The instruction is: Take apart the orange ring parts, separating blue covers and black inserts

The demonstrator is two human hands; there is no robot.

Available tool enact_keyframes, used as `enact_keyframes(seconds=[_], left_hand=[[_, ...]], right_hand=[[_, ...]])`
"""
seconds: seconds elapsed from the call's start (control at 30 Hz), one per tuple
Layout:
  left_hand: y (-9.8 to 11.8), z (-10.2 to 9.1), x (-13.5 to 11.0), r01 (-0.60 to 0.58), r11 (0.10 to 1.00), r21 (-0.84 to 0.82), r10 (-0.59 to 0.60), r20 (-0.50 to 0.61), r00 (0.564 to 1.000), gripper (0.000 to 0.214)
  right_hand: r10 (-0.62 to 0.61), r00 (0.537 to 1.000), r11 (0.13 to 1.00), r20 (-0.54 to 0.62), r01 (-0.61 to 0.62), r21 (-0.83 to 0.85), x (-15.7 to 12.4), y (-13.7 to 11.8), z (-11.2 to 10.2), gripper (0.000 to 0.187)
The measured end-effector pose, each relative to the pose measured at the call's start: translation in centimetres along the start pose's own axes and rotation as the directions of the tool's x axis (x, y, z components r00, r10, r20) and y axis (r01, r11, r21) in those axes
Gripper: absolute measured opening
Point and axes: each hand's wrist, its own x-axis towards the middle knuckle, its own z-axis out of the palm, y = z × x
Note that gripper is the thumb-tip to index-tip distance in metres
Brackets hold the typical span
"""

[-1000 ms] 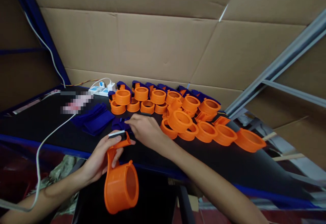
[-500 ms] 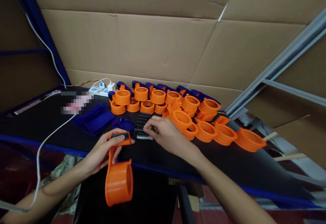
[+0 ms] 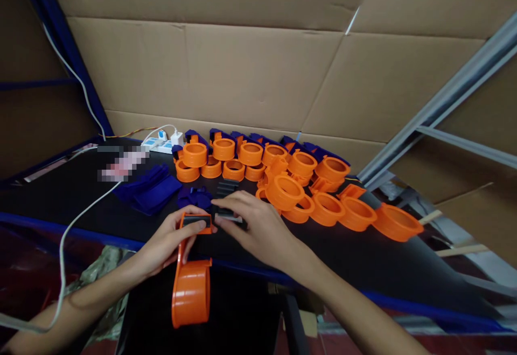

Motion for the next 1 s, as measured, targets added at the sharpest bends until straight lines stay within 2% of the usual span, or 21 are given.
enact_keyframes(seconds=[0.1,0.2,0.3,0.4,0.47,0.77,1.0], left_hand=[[-0.2,0.2,0.1,-0.016,0.999,0.039,0.016,0.008,1.0,0.038],[-0.1,0.0,0.2,0.023,0.999,0.026,-0.022,-0.006,1.0,0.043],[0.1,-0.2,0.2,0.04,0.998,-0.042,-0.04,-0.006,0.999,0.044],[0.2,-0.2,0.2,0.036,0.997,-0.074,-0.037,-0.004,0.999,0.042],[0.1,-0.2,0.2,0.036,0.997,-0.071,-0.037,-0.005,0.999,0.041],[-0.4,-0.6,0.3,0.039,0.998,-0.055,-0.039,-0.006,0.999,0.041],[-0.5,-0.5,0.3,0.05,0.997,-0.057,-0.05,0.002,0.999,0.042]], right_hand=[[-0.132,0.991,0.987,0.028,0.134,-0.086,0.2,-1.2,0.3,0.032],[-0.161,0.986,0.97,0.037,0.165,-0.178,0.3,-0.7,0.1,0.028],[-0.072,0.997,0.954,0.007,0.071,-0.291,-0.1,1.4,-1.1,0.026],[0.072,0.997,0.885,-0.033,-0.079,-0.458,-0.6,3.4,-2.2,0.022],[0.124,0.992,0.84,-0.033,-0.123,-0.529,-0.7,4.1,-2.3,0.022],[0.127,0.992,0.735,0.022,-0.079,-0.673,0.0,3.7,-0.4,0.021],[0.119,0.992,0.655,0.045,-0.044,-0.755,0.1,3.8,-0.1,0.018]])
